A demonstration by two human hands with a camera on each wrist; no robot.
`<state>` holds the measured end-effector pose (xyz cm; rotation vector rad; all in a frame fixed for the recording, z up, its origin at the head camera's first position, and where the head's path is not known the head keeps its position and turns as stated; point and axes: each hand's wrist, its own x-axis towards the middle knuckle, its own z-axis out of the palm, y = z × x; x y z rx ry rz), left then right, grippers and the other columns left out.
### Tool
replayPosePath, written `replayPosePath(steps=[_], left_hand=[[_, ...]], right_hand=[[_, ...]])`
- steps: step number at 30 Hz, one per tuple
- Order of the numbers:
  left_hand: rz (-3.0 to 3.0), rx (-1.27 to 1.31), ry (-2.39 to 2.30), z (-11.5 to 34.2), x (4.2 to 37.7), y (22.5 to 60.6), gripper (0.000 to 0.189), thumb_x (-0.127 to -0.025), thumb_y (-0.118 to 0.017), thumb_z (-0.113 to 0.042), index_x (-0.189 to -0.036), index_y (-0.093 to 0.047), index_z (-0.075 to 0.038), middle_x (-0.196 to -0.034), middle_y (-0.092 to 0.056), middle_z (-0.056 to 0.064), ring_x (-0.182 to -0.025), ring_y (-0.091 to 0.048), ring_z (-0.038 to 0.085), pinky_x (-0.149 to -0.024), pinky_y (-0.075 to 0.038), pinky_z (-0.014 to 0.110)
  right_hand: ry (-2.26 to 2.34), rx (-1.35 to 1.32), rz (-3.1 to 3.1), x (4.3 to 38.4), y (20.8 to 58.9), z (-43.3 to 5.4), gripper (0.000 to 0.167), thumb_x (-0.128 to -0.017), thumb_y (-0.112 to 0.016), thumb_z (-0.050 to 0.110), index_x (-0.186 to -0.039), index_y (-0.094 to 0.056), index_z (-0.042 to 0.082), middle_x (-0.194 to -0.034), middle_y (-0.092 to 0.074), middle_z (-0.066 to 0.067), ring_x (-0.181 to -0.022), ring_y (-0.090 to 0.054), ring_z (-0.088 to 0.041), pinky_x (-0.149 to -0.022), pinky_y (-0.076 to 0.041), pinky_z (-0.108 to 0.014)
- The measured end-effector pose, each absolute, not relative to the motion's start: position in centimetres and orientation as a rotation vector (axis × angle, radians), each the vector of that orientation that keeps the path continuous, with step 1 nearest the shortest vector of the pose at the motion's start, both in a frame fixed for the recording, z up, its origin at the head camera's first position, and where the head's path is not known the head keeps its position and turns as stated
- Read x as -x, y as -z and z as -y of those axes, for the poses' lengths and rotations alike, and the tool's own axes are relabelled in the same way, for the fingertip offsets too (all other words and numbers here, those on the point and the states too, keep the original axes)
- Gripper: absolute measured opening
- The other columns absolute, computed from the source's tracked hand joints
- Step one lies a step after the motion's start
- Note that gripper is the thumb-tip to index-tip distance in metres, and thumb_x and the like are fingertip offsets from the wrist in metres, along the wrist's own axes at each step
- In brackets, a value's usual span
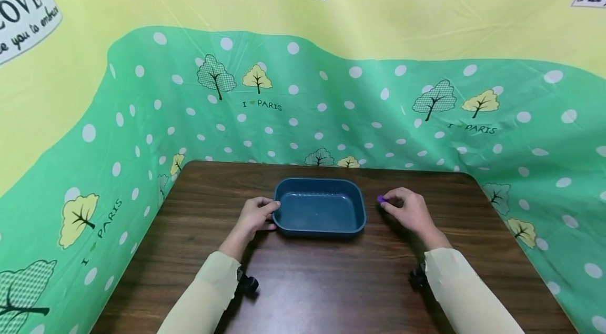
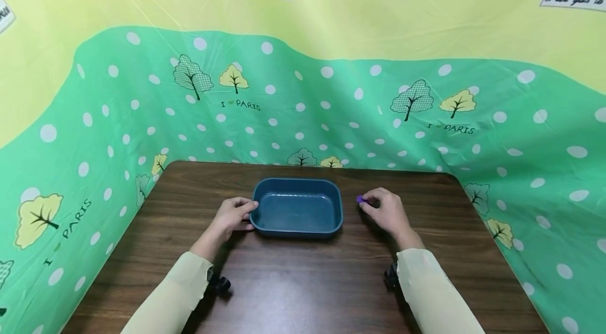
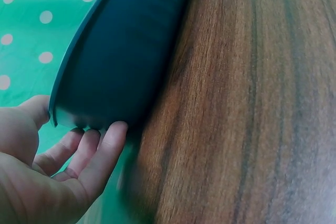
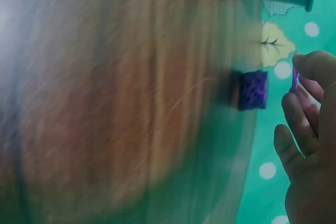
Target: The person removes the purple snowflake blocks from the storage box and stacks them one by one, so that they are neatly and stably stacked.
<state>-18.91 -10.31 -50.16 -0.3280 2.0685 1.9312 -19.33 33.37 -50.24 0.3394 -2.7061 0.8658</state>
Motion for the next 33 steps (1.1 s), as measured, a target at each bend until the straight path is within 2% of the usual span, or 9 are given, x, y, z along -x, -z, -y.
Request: replayPosePath(steps=[3,6,14,33], left_hand=[[-2.062,0.326,-1.934,10.3,18.9,50.1,0.035,-0.098,-0.072,-0.025,-0.122,-0.066,0.0,-0.105,-0.065,0.018,-0.082,-0.068,0.02,-0.071,-0.067,0.039],[-2.059,0.325,-1.935,10.2,18.8,50.2,0.034,-0.098,-0.072,-0.025,-0.121,-0.067,0.0,-0.104,-0.065,0.018,-0.081,-0.068,0.02,-0.071,-0.067,0.039],[-2.059,0.324,-1.932,10.1,18.7,50.3,0.036,-0.097,-0.073,-0.024,-0.121,-0.066,0.001,-0.103,-0.065,0.017,-0.081,-0.068,0.02,-0.069,-0.067,0.039],[-2.083,0.312,-1.928,10.4,18.7,50.2,0.036,-0.098,-0.072,-0.027,-0.121,-0.067,0.0,-0.108,-0.065,0.018,-0.084,-0.067,0.021,-0.069,-0.067,0.038]], right_hand=[[-0.865,-0.299,2.743,19.1,50.6,-34.0,0.011,-0.091,-0.079,0.014,-0.099,-0.077,0.007,-0.105,-0.073,-0.012,-0.098,-0.068,-0.031,-0.087,-0.059,-0.055],[-0.868,-0.277,2.761,18.9,51.1,-34.4,0.012,-0.092,-0.078,0.015,-0.1,-0.077,0.007,-0.107,-0.073,-0.013,-0.102,-0.067,-0.033,-0.09,-0.057,-0.058],[-0.853,-0.262,2.74,18.5,51.8,-34.9,0.01,-0.09,-0.079,0.012,-0.098,-0.078,0.006,-0.107,-0.072,-0.014,-0.102,-0.067,-0.035,-0.09,-0.056,-0.057],[-0.854,-0.287,2.743,18.6,51.7,-34.5,0.01,-0.089,-0.081,0.012,-0.097,-0.077,0.007,-0.105,-0.07,-0.01,-0.099,-0.065,-0.03,-0.089,-0.056,-0.053]])
